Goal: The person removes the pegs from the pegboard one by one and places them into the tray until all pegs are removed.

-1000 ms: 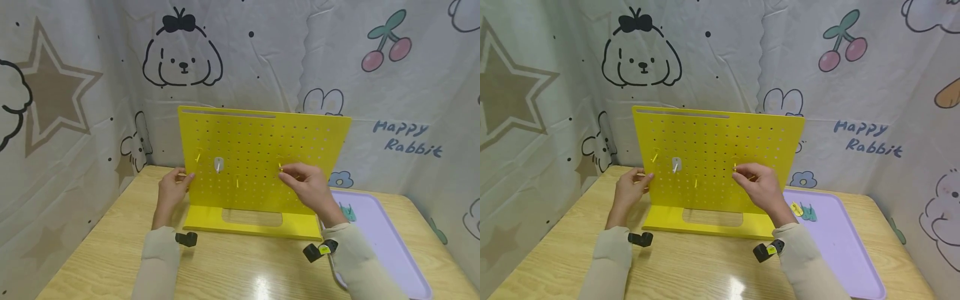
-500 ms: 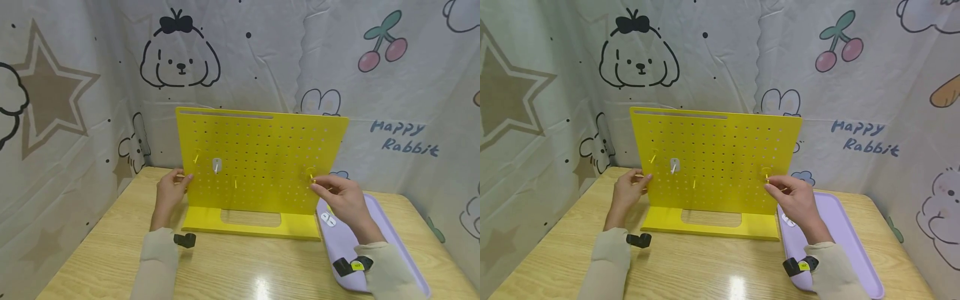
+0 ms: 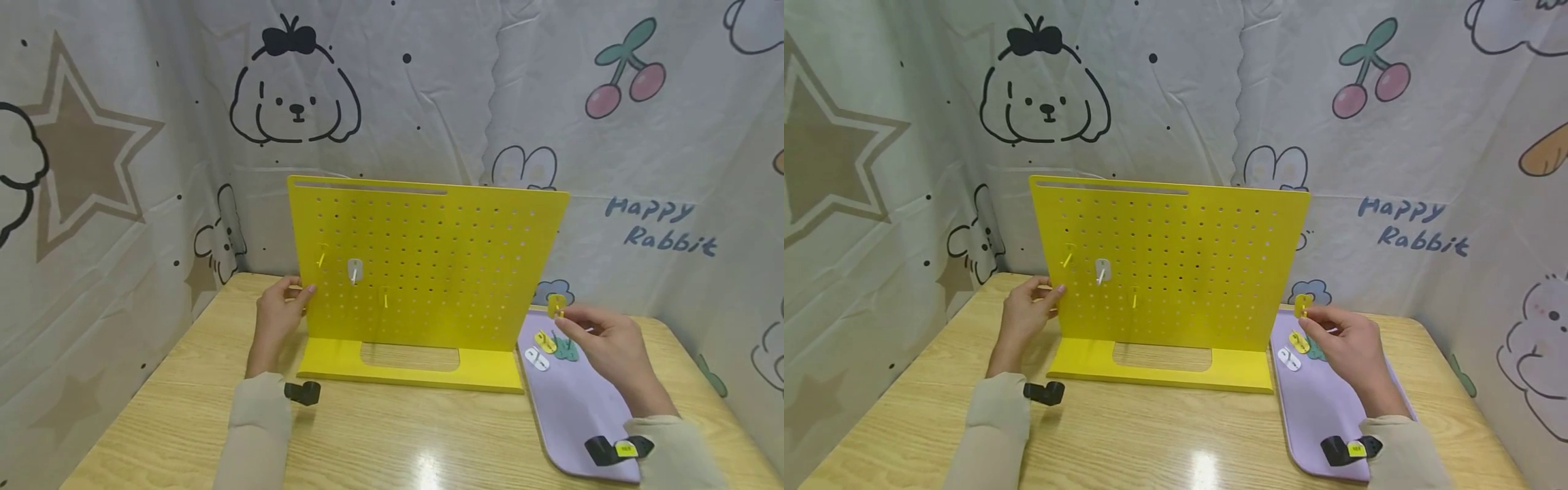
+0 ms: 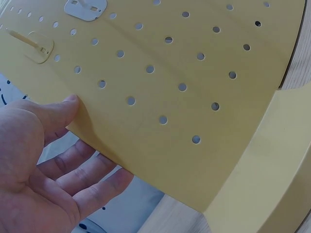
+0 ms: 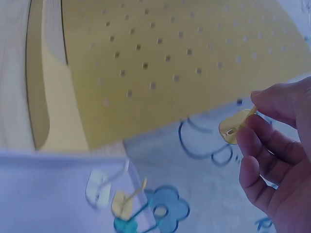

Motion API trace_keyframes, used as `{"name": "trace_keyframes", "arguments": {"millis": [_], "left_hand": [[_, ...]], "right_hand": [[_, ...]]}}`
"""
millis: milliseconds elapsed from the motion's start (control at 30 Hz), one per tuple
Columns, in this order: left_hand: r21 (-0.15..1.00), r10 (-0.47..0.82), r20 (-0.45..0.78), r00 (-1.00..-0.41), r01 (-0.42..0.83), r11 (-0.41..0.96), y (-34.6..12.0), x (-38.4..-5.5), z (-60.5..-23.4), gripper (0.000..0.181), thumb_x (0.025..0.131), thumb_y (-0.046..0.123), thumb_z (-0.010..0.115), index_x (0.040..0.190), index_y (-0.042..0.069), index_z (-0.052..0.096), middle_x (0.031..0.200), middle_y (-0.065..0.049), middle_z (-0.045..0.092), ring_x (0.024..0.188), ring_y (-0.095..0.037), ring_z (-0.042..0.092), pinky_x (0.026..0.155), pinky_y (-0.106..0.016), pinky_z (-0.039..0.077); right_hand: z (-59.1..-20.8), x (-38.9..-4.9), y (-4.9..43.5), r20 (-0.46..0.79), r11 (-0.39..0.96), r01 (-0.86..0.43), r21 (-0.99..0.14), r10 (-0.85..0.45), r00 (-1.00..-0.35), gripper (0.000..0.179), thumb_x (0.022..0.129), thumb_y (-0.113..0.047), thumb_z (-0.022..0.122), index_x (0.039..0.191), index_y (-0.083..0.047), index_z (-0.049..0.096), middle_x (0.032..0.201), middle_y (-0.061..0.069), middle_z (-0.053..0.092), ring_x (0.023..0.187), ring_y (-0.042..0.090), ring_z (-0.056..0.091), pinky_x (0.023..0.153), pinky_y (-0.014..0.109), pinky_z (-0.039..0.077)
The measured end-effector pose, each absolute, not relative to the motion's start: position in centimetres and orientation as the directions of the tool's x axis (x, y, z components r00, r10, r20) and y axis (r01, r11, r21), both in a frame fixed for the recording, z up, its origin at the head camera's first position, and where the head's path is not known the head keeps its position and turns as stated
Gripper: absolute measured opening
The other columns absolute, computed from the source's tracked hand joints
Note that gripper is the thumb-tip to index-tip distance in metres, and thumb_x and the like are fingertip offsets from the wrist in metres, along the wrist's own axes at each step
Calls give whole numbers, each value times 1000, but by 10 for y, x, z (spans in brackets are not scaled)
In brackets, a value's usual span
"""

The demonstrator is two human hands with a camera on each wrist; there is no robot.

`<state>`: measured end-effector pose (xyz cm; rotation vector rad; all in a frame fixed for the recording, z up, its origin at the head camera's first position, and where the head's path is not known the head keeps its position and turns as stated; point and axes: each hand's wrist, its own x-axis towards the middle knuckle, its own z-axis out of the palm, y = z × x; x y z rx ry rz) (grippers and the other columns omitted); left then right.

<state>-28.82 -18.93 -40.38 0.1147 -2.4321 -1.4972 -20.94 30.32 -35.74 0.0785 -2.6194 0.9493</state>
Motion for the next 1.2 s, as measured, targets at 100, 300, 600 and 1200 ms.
{"name": "trace_keyframes", "arguments": {"millis": [100, 300, 600, 1200], "left_hand": [[884, -215, 193, -957, 75, 461, -189, -288, -404, 31, 99, 29, 66, 118, 5, 63, 110, -19, 68, 95, -33, 68, 76, -35, 62], [882, -214, 195, -957, 76, 465, -189, -288, -403, 31, 99, 29, 66, 119, 5, 64, 110, -19, 68, 95, -32, 68, 76, -35, 61], [882, -216, 187, -958, 67, 466, -189, -289, -402, 31, 99, 29, 66, 118, 5, 63, 111, -19, 68, 96, -32, 68, 77, -36, 62], [889, -221, 169, -960, 52, 455, -188, -289, -405, 30, 100, 29, 65, 119, 6, 63, 113, -18, 67, 98, -32, 68, 78, -36, 61]], "right_hand": [[-364, -212, 315, 312, 783, -129, -608, 86, -946, 34, 99, -28, 67, 119, 0, 70, 110, 17, 68, 94, 27, 55, 63, 21, 49], [-378, -219, 337, 209, 763, -11, -646, 163, -964, 41, 99, -29, 65, 125, 3, 66, 118, 23, 65, 100, 33, 58, 69, 26, 52], [-401, -230, 368, 82, 721, 109, -684, 225, -971, 42, 97, -30, 67, 123, 4, 66, 109, 21, 68, 95, 32, 59, 68, 38, 51], [-418, -242, 393, -126, 744, 240, -624, 208, -970, 51, 96, -29, 66, 128, 11, 59, 116, 28, 62, 99, 37, 56, 77, 48, 49]]}}
